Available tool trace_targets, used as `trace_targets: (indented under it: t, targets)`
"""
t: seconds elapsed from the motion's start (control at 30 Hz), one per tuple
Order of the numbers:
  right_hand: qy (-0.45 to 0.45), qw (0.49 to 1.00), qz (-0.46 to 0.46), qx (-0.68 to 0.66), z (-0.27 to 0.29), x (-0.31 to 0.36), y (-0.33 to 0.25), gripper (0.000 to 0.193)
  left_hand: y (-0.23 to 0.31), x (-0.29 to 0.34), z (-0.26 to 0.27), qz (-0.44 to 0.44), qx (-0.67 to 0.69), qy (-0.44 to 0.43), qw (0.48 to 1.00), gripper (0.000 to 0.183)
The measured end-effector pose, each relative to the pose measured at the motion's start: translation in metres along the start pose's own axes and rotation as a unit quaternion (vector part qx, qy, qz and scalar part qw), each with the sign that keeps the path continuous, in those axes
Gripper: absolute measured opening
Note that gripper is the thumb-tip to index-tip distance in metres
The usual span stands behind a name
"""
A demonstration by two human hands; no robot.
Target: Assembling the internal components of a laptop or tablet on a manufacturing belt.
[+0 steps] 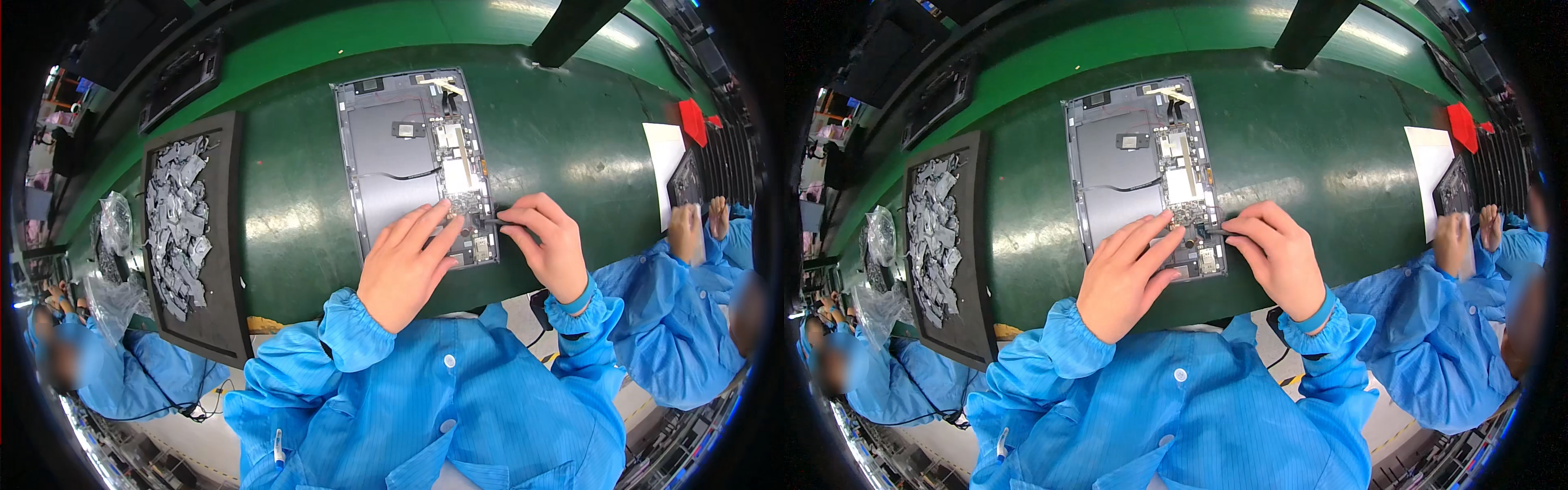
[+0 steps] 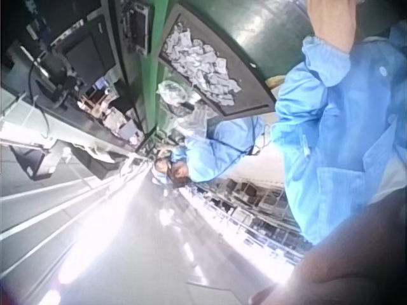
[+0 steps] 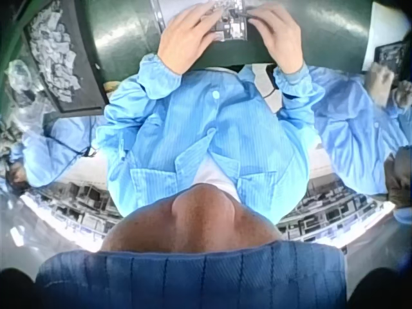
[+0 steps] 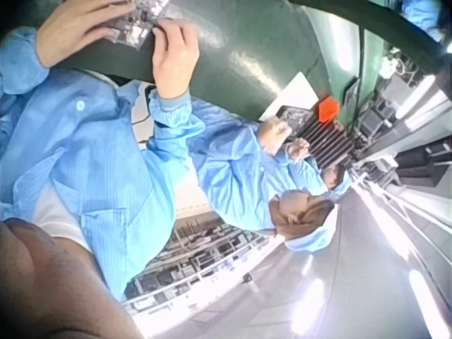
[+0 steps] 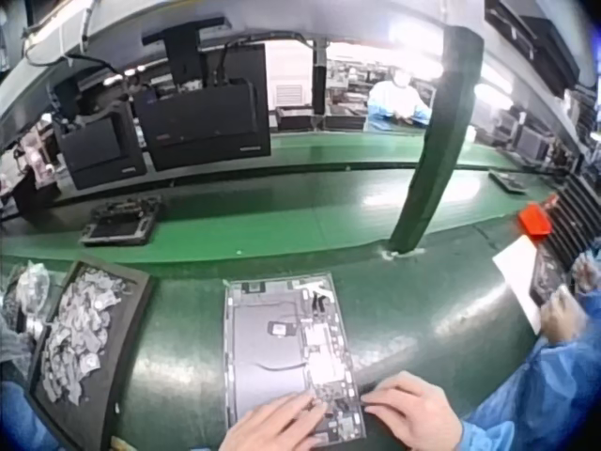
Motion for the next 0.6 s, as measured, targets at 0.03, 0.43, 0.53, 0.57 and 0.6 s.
trace_targets:
  t: [0.03, 0.43, 0.53, 0.57, 0.6]
  targets:
    - [-0.021, 0.999, 0.034, 0.036, -0.001, -0.001, -0.004, 0.018, 0.000, 0.000, 0.001, 0.000, 0.000, 0.001, 1.000, 0.054]
    - [-0.071, 0.985, 0.120, 0.097, -0.009, -0.008, -0.011, 0.020, -0.001, -0.001, 0.003, -0.009, -0.005, -0.005, 1.000, 0.053]
    - [-0.069, 0.986, 0.121, 0.093, -0.009, -0.008, -0.014, 0.021, 0.002, 0.000, 0.005, -0.022, -0.014, 0.000, 1.000, 0.050]
    - [-0.071, 0.986, 0.120, 0.093, -0.009, -0.009, -0.014, 0.021, 0.001, 0.000, 0.005, -0.015, -0.011, -0.002, 1.000, 0.050]
    - [-0.080, 0.983, 0.125, 0.108, -0.009, -0.011, -0.015, 0.021, 0.000, -0.001, 0.005, -0.008, -0.009, -0.004, 1.000, 0.051]
Point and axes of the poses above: each hand's wrist, its own x-axis away from the middle knuckle, its own z-axis out of the back of the hand, y = z × x, the point moved 4 cm from there along -x, towards the middle knuckle, and after that the axes turned 9 degrees about -x, right-handed, at the moved point
